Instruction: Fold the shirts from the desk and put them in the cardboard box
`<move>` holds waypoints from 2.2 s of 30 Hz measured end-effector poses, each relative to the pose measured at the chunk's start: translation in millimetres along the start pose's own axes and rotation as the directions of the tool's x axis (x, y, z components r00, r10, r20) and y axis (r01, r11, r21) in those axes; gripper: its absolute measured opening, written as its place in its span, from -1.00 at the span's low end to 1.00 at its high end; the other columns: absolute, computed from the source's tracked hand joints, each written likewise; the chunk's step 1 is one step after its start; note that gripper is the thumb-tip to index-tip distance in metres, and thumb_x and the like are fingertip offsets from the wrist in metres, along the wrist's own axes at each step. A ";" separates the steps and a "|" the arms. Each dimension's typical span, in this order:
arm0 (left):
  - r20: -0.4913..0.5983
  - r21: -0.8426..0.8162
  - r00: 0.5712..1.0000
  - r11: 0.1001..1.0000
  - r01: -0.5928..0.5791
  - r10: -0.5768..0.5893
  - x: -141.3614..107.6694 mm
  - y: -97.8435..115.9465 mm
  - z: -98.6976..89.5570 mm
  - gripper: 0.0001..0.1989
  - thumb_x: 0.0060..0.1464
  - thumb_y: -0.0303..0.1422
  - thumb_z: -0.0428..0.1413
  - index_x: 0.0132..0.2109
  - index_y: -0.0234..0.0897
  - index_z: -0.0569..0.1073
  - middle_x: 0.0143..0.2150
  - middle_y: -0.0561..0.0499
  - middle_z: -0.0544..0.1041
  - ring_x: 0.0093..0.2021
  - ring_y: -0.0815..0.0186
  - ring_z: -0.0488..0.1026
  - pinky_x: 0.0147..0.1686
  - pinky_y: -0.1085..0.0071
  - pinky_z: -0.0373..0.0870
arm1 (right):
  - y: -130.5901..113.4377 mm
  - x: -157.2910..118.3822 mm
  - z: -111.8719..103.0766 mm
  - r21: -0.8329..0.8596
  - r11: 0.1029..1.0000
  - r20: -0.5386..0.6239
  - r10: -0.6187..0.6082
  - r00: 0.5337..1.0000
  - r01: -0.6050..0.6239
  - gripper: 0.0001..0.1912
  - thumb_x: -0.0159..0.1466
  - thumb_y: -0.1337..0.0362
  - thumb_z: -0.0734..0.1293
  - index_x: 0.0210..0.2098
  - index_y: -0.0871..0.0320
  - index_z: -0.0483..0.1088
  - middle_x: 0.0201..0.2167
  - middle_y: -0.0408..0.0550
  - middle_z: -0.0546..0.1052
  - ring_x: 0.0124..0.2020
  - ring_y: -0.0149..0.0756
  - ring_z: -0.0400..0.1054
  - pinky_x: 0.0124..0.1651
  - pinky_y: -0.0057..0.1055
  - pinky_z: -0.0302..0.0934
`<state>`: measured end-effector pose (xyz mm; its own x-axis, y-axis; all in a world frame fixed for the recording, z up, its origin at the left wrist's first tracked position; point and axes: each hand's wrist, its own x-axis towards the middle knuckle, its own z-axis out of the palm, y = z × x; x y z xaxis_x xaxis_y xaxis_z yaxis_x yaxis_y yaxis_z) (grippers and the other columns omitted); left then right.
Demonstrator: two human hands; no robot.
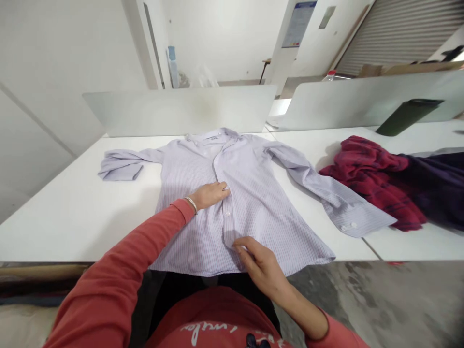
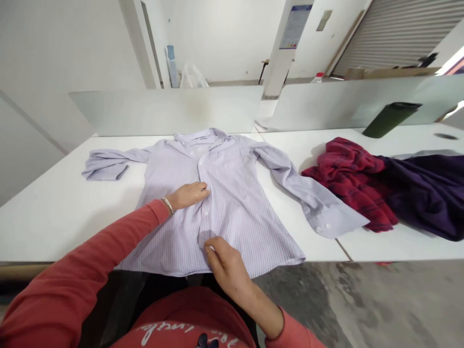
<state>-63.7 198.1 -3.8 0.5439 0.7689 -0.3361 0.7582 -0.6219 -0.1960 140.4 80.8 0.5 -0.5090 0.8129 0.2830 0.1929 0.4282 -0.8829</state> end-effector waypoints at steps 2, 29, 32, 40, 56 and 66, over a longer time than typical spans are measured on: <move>0.000 0.009 1.000 1.000 -0.009 0.009 0.2 -0.9 -0.3 -0.75 0.17 -0.48 -0.23 -0.15 -0.30 0.32 -0.12 -0.09 0.30 -0.26 0.31 0.29 -0.45 0.45 0.20 | 2.3 -0.5 -1.2 0.003 1.000 -0.014 0.029 0.999 -0.029 -0.87 0.27 0.40 0.10 -0.28 0.19 0.26 -0.46 -0.13 0.39 -0.47 -0.50 0.28 -0.43 -0.61 0.21; 0.020 -0.088 0.968 0.965 -0.247 0.249 0.9 -16.0 -14.4 -0.82 0.12 -0.44 -0.11 -0.14 -0.27 0.31 -0.04 -0.08 0.32 -0.34 0.35 0.38 -0.41 0.40 0.24 | -4.1 -6.5 12.9 -0.440 0.779 0.247 -0.373 0.894 0.447 -0.78 0.19 0.50 0.09 -0.29 0.37 0.34 -0.23 0.16 0.34 -0.15 -0.18 0.19 -0.11 -0.27 0.27; 0.005 -0.009 0.967 0.967 -0.256 0.256 -2.0 -10.9 -12.0 -0.76 0.14 -0.49 -0.20 -0.13 -0.27 0.31 -0.03 -0.10 0.32 -0.31 0.32 0.37 -0.48 0.40 0.21 | -6.8 -5.3 9.8 -0.379 0.812 0.241 -0.377 0.895 0.444 -0.82 0.17 0.50 0.11 -0.33 0.35 0.32 -0.30 0.13 0.34 -0.17 -0.19 0.19 -0.13 -0.27 0.27; 0.064 -0.045 0.963 0.965 -0.258 0.261 -2.9 -14.1 -23.6 -0.74 0.07 -0.40 -0.06 -0.05 -0.28 0.27 0.08 -0.12 0.23 -0.32 0.33 0.39 -0.43 0.40 0.24 | -6.3 -8.4 2.9 -0.161 0.947 0.136 -0.259 0.956 0.279 -0.79 0.17 0.53 0.07 -0.25 0.25 0.23 -0.30 0.05 0.35 -0.27 -0.31 0.22 -0.26 -0.35 0.29; 0.003 -0.070 0.972 0.969 -0.236 0.237 -6.2 -14.6 -10.7 -0.76 0.07 -0.56 -0.14 -0.18 -0.29 0.35 0.07 -0.06 0.27 -0.30 0.35 0.36 -0.43 0.40 0.19 | -19.8 -7.0 -4.5 -0.358 0.794 0.194 -0.452 0.871 0.492 -0.69 0.26 0.50 -0.04 -0.22 0.36 0.27 -0.36 0.10 0.38 -0.26 -0.26 0.22 -0.21 -0.33 0.27; -0.086 -0.036 0.975 0.978 -0.207 0.204 -14.7 -13.5 2.5 -0.71 0.09 -0.55 -0.18 -0.07 -0.39 0.32 -0.02 -0.18 0.34 -0.18 0.26 0.31 -0.18 0.34 0.22 | -21.4 -7.2 -1.8 -0.269 0.834 0.339 -0.386 0.858 0.481 -0.75 0.25 0.29 0.11 -0.20 0.30 0.30 -0.38 0.05 0.40 -0.33 -0.27 0.26 -0.30 -0.30 0.27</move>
<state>-82.9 194.9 1.5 0.7157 0.6361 -0.2885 0.6416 -0.7619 -0.0883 141.5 66.5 18.0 -0.7956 0.3986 0.4561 0.1419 0.8547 -0.4994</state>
